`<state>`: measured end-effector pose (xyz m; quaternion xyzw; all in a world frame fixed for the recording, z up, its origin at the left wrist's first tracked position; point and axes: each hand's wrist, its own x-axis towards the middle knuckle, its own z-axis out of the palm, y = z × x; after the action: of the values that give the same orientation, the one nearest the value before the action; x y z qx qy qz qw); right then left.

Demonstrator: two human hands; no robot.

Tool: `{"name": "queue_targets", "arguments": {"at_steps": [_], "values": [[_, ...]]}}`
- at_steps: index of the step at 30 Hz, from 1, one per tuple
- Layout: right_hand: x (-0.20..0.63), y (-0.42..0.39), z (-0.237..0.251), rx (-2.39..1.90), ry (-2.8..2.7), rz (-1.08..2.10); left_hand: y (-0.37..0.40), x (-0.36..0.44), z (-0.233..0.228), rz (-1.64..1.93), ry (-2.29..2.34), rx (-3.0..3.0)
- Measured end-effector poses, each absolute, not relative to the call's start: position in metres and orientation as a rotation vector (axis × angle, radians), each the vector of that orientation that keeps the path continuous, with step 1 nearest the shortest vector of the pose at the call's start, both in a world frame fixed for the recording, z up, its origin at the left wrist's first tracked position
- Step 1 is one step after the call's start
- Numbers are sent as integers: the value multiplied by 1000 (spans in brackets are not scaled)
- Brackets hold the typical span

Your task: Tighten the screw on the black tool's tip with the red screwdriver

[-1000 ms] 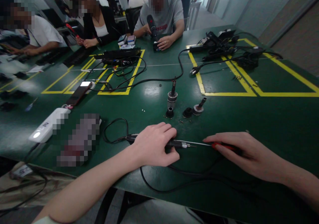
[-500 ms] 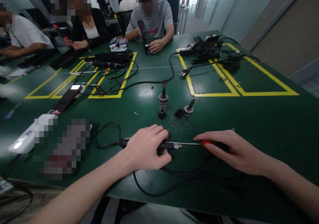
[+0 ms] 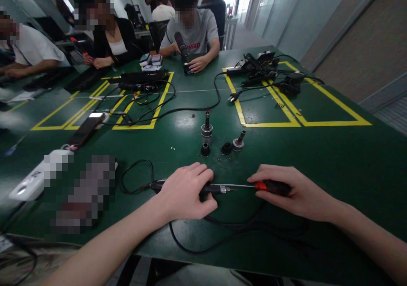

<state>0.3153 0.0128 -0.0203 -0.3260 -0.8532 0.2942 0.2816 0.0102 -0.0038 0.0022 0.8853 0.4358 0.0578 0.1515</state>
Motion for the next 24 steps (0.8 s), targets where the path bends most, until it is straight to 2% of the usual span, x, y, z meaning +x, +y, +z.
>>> {"name": "queue_targets", "arguments": {"at_steps": [24], "values": [[308,17,-18,-827,-2437,725,-4,6,-5,255,1221,2569]]}}
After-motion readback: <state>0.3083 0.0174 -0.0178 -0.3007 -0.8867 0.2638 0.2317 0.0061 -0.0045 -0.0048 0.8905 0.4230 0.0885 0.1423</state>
